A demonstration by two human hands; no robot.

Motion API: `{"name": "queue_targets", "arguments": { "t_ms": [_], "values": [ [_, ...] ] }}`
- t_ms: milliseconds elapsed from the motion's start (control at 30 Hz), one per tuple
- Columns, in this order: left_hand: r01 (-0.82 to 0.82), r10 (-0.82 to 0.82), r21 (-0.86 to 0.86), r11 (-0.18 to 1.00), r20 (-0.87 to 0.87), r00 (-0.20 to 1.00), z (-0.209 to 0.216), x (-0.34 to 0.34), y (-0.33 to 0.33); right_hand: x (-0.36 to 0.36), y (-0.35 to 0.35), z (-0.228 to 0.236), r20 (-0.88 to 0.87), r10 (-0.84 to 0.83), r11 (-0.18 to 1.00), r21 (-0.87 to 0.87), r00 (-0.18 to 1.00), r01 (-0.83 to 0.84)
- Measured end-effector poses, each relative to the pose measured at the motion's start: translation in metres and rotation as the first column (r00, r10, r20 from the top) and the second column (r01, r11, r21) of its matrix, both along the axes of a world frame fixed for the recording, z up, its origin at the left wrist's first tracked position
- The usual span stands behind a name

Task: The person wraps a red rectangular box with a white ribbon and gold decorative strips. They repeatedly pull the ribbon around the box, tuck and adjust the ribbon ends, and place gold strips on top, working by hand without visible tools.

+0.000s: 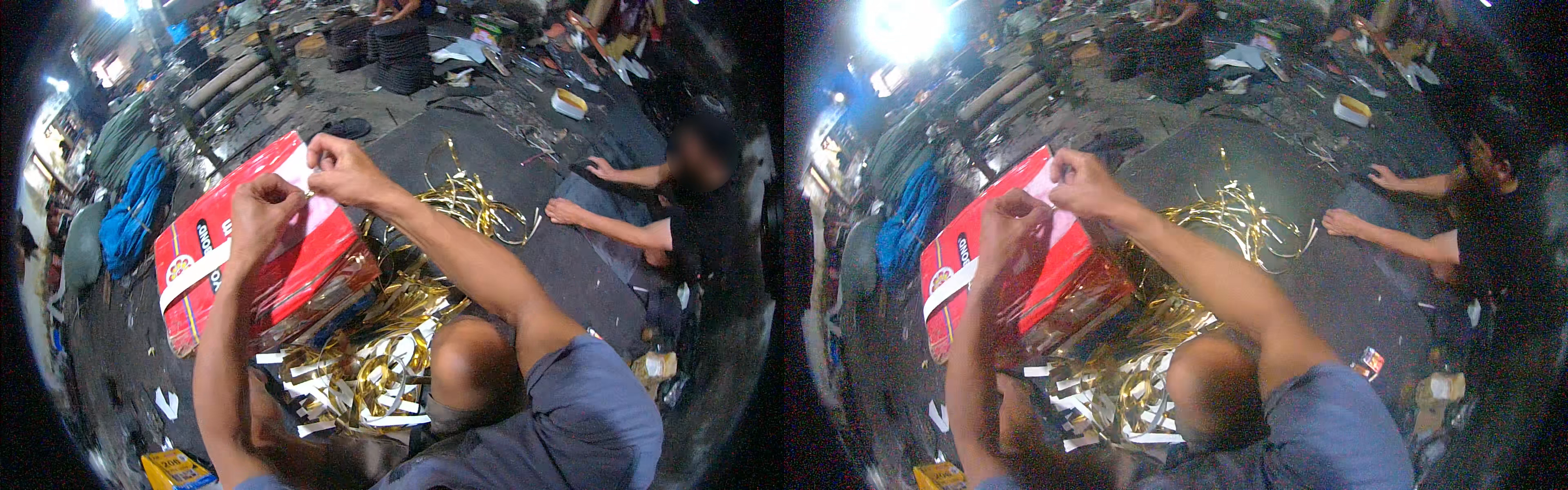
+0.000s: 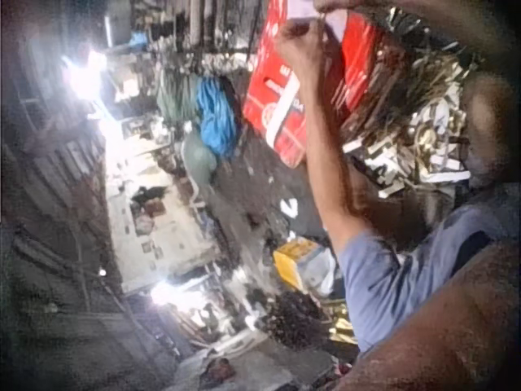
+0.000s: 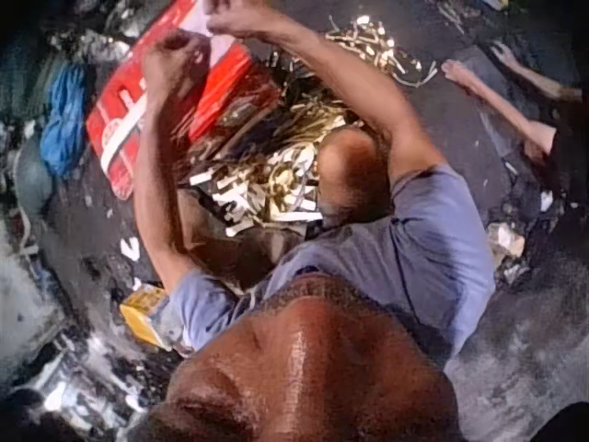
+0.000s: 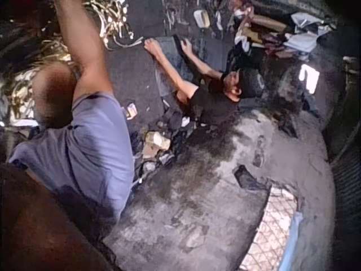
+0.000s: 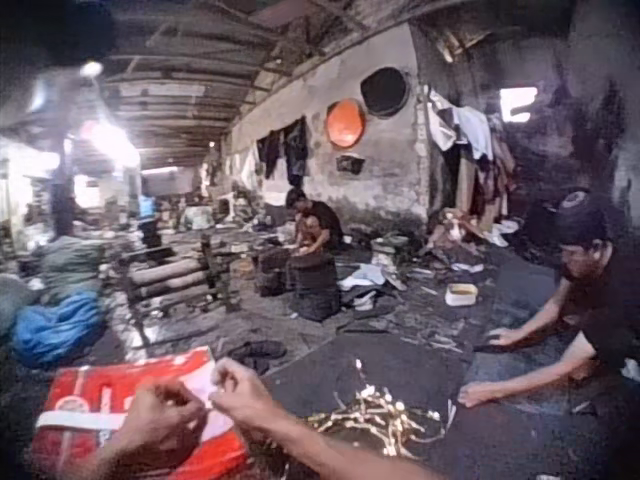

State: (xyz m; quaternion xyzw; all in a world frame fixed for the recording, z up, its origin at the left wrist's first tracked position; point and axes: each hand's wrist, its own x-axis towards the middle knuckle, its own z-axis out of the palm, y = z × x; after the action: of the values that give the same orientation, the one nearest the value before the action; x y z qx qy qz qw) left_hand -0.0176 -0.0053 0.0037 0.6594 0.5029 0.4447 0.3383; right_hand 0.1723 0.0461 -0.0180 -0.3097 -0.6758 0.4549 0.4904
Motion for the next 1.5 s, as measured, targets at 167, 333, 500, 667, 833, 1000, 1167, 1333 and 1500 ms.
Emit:
{"name": "queue_targets", "arguments": {
  "t_ms": [167, 333, 500, 667, 833, 1000, 1167, 1333, 1500],
  "values": [
    [0.044, -0.019, 0.078, 0.996, -0.287, 0.958, 0.023, -0.005, 0.002, -0.002, -0.006, -0.006, 0.005, -0.166, 0.981, 0.102, 0.986, 0.164],
    [0.019, 0.025, 0.235, 0.972, -0.181, 0.983, 0.003, -0.008, 0.005, 0.000, -0.017, 0.003, 0.232, -0.200, 0.980, 0.036, 0.952, 0.197],
    [-0.028, 0.034, 0.248, 0.968, -0.019, 0.999, -0.004, 0.012, 0.003, 0.002, -0.009, -0.002, 0.168, -0.198, 0.971, 0.170, 0.966, 0.170],
    [-0.051, 0.039, 0.207, 0.977, 0.062, 0.997, -0.002, 0.023, -0.001, 0.010, -0.021, -0.008, -0.440, 0.080, 0.743, -0.572, 0.894, -0.348],
    [-0.049, 0.036, 0.200, 0.979, 0.071, 0.997, 0.000, 0.023, 0.004, 0.019, -0.016, -0.015, -0.467, 0.116, 0.655, -0.628, 0.877, -0.421],
    [-0.051, 0.058, 0.320, 0.946, -0.012, 0.998, -0.004, 0.023, 0.005, 0.015, 0.005, 0.035, 0.237, 0.006, 0.924, -0.374, 0.972, 0.086],
    [-0.028, 0.071, 0.395, 0.918, -0.096, 0.993, -0.009, 0.013, 0.010, -0.015, 0.027, 0.037, 0.657, -0.384, 0.921, 0.318, 0.649, 0.223],
    [-0.009, 0.062, 0.430, 0.903, -0.108, 0.992, -0.006, 0.016, 0.005, -0.007, 0.025, 0.002, 0.408, -0.370, 0.913, 0.324, 0.834, 0.247],
    [-0.082, 0.096, 0.323, 0.943, -0.029, 0.995, -0.006, 0.021, 0.003, -0.008, 0.033, -0.040, 0.231, -0.329, 0.944, 0.074, 0.916, 0.321]
  ]
}}
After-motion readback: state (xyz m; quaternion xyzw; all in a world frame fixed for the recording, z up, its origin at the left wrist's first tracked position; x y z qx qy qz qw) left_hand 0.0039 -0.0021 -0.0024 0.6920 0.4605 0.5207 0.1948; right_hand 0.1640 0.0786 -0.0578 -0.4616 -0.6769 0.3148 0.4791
